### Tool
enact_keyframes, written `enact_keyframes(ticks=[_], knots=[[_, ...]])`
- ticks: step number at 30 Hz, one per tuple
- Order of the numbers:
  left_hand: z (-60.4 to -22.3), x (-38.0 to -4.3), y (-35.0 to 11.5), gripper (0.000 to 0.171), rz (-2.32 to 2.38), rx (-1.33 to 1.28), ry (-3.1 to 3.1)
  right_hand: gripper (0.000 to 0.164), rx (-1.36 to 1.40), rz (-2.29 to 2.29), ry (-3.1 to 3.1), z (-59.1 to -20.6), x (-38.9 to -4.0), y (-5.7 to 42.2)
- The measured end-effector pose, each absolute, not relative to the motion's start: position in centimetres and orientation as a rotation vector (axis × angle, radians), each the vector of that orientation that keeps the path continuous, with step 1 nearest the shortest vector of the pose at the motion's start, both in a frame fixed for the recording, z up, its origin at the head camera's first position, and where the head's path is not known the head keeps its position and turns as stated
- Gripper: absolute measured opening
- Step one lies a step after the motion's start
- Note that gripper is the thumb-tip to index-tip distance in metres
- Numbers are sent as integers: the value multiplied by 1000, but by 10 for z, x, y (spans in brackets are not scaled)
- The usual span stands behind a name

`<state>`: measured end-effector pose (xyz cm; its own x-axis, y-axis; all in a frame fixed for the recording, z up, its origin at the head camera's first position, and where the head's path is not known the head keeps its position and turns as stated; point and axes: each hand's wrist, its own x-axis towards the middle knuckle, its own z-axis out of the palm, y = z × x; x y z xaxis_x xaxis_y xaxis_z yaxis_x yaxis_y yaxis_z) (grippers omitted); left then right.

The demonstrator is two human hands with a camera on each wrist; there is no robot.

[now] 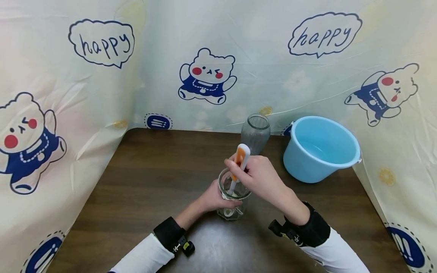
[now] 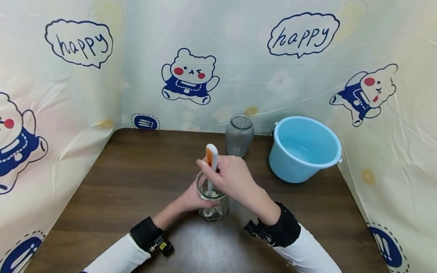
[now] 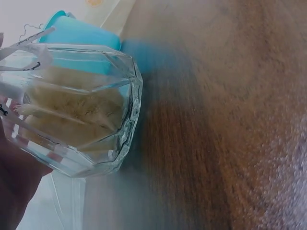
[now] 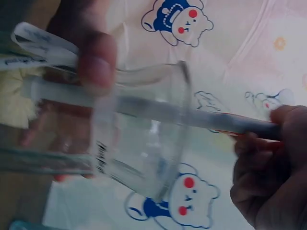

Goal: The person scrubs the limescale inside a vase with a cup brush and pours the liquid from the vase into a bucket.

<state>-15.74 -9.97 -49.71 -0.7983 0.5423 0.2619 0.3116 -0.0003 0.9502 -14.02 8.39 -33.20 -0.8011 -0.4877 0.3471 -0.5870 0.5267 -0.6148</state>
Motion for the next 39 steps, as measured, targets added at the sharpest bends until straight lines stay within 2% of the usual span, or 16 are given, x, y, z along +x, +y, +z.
enact_keyframes(ticks=[2, 6, 9, 13, 21, 25, 33, 36, 39], knots=[[-496, -157, -100, 79, 1894, 899, 2078, 14, 1003, 1069, -2608, -328, -138, 85], [-496, -157, -100, 80, 1891, 876, 2077, 13, 1153, 1035, -2511, -315, -134, 87], [-496, -158, -99, 81, 1911, 892, 2083, 9, 1152, 1076, -2433, -304, -131, 90], [-496, -159, -98, 83, 1938, 928, 2096, 11, 1106, 1119, -2357, -297, -131, 91], [-495, -158, -98, 80, 1907, 883, 2100, 8, 1026, 1186, -2527, -331, -135, 86], [-497, -159, -97, 79, 1901, 904, 2114, 9, 1016, 1196, -2487, -331, -135, 89], [-497, -163, -94, 73, 1925, 957, 2140, 30, 1060, 1327, -2145, -284, -136, 101], [-497, -162, -94, 74, 1930, 963, 2143, 26, 1057, 1319, -2145, -294, -135, 99], [-496, -161, -95, 80, 1921, 945, 2134, 16, 1054, 1277, -2226, -318, -135, 92]])
